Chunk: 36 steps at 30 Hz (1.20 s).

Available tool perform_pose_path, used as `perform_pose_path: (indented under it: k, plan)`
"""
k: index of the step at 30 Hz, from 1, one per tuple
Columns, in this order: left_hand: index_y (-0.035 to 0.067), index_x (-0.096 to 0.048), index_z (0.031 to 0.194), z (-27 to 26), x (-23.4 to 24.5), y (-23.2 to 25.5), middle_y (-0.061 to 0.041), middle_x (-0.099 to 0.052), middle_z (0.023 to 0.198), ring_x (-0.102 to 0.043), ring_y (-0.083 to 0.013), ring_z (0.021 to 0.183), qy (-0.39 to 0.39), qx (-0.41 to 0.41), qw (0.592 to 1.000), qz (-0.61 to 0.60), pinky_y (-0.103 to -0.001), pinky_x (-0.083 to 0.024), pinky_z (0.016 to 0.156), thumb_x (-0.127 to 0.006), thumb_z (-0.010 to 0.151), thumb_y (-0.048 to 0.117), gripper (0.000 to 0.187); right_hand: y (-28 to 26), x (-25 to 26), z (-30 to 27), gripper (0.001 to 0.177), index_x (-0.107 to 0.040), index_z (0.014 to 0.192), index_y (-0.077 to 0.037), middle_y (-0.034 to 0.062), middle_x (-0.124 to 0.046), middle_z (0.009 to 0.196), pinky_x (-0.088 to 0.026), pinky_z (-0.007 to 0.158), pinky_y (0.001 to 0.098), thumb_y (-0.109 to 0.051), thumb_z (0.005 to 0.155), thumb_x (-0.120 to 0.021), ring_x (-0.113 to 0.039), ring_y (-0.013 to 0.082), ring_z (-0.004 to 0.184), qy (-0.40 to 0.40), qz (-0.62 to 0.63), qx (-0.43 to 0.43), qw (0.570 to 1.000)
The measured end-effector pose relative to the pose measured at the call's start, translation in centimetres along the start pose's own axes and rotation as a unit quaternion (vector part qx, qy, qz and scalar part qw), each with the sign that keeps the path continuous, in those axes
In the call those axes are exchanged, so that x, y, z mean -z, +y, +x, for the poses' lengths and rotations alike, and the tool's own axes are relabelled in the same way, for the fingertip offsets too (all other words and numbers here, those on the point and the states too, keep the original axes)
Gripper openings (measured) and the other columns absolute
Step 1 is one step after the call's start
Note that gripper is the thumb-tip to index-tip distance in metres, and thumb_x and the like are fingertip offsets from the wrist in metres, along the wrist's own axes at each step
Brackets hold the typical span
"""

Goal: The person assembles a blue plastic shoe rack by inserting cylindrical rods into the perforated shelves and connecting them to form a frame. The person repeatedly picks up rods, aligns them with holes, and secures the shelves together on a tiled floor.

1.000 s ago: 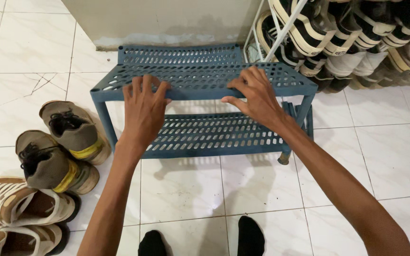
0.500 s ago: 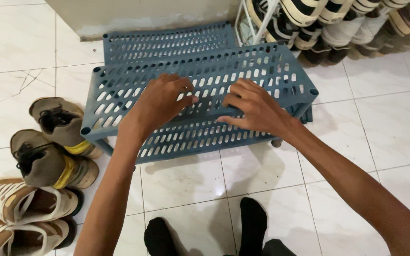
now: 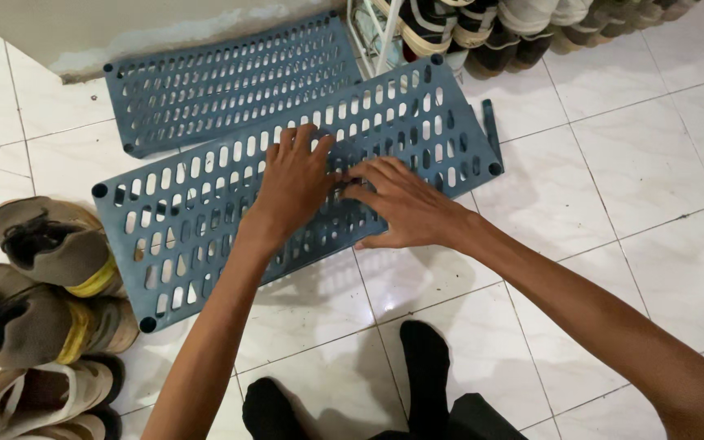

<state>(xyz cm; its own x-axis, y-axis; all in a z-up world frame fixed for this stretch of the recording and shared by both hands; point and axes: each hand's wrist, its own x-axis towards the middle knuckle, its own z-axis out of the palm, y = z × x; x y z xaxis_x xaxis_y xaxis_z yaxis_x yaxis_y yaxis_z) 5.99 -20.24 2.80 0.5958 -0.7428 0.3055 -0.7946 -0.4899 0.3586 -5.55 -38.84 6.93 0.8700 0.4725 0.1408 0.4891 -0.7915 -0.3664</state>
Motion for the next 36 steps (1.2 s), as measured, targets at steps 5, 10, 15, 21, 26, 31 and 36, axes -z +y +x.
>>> perform_pose_path:
  k: [5, 10, 15, 21, 26, 31, 36]
  plan:
    - [0.003, -0.06, 0.132, -0.1, -0.5, 0.2, -0.018, -0.053, 0.134, -0.048, -0.0395, 0.126, 0.004, 0.003, 1.0, 0.012, -0.055, -0.041, 0.099, -0.08, 0.083, 0.022, 0.056, 0.7, 0.0, -0.7, 0.063, -0.064, 0.124, -0.002, 0.0172, -0.054, 0.138, -0.035, 0.115, 0.0518, -0.05, 0.085, -0.08, -0.048, 0.0376, 0.133, 0.019, 0.055, -0.021, 0.998]
    - [0.004, -0.06, 0.133, 0.7, -0.9, 1.2, -0.019, -0.051, 0.136, -0.044, -0.04, 0.129, 0.023, -0.003, 1.0, 0.017, -0.056, -0.036, 0.105, -0.08, 0.085, 0.022, 0.055, 2.6, 0.4, -1.0, 0.047, -0.068, 0.12, -0.004, 0.0155, -0.057, 0.135, -0.038, 0.111, 0.0479, -0.041, 0.092, -0.077, -0.05, 0.0372, 0.13, 0.058, 0.028, -0.06, 0.996]
    - [0.003, -0.057, 0.137, 2.0, -1.5, 3.3, -0.019, -0.05, 0.141, -0.04, -0.0412, 0.134, 0.032, -0.023, 0.999, -0.002, -0.057, -0.031, 0.11, -0.079, 0.087, 0.021, 0.057, 5.9, 2.0, -2.7, 0.033, -0.068, 0.114, -0.004, 0.0118, -0.061, 0.124, -0.041, 0.107, 0.0461, -0.032, 0.097, -0.074, -0.055, 0.0326, 0.122, 0.103, 0.004, -0.122, 0.987]
    - [0.002, -0.057, 0.137, 6.0, -4.1, 8.1, -0.021, -0.05, 0.143, -0.041, -0.0417, 0.135, 0.024, -0.069, 0.997, -0.027, -0.055, -0.034, 0.109, -0.077, 0.086, 0.017, 0.057, 10.8, 3.9, -6.5, 0.018, -0.067, 0.109, -0.005, 0.0079, -0.063, 0.115, -0.041, 0.107, 0.0435, -0.022, 0.105, -0.068, -0.058, 0.028, 0.114, 0.196, 0.03, -0.202, 0.959]
    - [0.004, -0.057, 0.135, 9.9, -7.3, 13.0, -0.019, -0.053, 0.138, -0.043, -0.0413, 0.134, 0.017, -0.093, 0.994, -0.049, -0.057, -0.035, 0.108, -0.077, 0.089, 0.021, 0.053, 16.0, 3.3, -10.5, 0.01, -0.068, 0.104, -0.004, 0.0124, -0.065, 0.11, -0.044, 0.1, 0.0444, -0.013, 0.103, -0.069, -0.059, 0.032, 0.107, 0.26, 0.014, -0.248, 0.933]
    - [0.002, -0.062, 0.128, 13.1, -9.6, 16.1, -0.02, -0.056, 0.133, -0.045, -0.0407, 0.13, 0.029, -0.12, 0.992, -0.024, -0.058, -0.035, 0.107, -0.074, 0.089, 0.025, 0.047, 23.1, -0.4, -15.8, 0.007, -0.064, 0.099, -0.004, 0.0118, -0.069, 0.093, -0.054, 0.075, 0.0401, -0.005, 0.092, -0.064, -0.069, 0.0301, 0.087, 0.272, 0.077, -0.315, 0.906]
    - [0.004, -0.07, 0.106, 15.8, -12.6, 17.6, -0.015, -0.069, 0.107, -0.058, -0.0341, 0.12, -0.081, -0.115, 0.99, -0.005, -0.059, -0.036, 0.113, -0.07, 0.096, 0.027, 0.024, 28.0, -6.0, -19.4, 0.006, -0.064, 0.091, -0.008, 0.0125, -0.07, 0.091, -0.055, 0.072, 0.0456, -0.007, 0.09, -0.07, -0.068, 0.0343, 0.086, 0.231, -0.039, -0.391, 0.89]
